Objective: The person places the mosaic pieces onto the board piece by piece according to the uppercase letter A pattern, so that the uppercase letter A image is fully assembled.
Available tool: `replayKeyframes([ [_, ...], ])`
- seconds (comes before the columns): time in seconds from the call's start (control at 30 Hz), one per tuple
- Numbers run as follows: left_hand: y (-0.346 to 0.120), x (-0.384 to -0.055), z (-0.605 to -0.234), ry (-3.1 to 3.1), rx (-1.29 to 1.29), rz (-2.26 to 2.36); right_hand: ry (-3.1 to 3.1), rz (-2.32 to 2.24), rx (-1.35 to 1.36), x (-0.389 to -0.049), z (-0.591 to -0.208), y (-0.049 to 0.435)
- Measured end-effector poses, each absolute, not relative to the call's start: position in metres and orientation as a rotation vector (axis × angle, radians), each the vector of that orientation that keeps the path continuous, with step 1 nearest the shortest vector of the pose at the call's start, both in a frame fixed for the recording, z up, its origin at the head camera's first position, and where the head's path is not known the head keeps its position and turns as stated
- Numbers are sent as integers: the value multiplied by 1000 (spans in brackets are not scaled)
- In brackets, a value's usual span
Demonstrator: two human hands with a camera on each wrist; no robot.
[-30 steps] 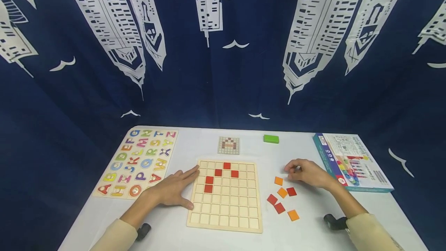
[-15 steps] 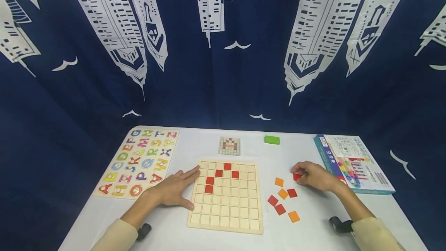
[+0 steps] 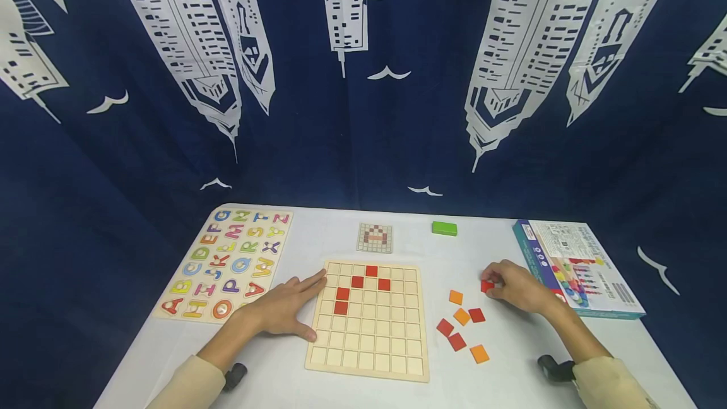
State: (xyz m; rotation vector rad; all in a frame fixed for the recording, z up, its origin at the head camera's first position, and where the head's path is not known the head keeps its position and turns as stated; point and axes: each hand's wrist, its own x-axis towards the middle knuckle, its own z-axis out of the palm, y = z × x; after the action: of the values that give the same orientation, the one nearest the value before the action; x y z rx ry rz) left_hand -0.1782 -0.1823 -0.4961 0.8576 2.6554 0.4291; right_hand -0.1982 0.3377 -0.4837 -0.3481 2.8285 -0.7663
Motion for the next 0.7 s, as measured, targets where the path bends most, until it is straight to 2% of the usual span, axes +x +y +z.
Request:
replayKeyframes([
  [0.7,-182,-178,-495,2640,832,442,2760,-932,-398,-194,-481,325],
])
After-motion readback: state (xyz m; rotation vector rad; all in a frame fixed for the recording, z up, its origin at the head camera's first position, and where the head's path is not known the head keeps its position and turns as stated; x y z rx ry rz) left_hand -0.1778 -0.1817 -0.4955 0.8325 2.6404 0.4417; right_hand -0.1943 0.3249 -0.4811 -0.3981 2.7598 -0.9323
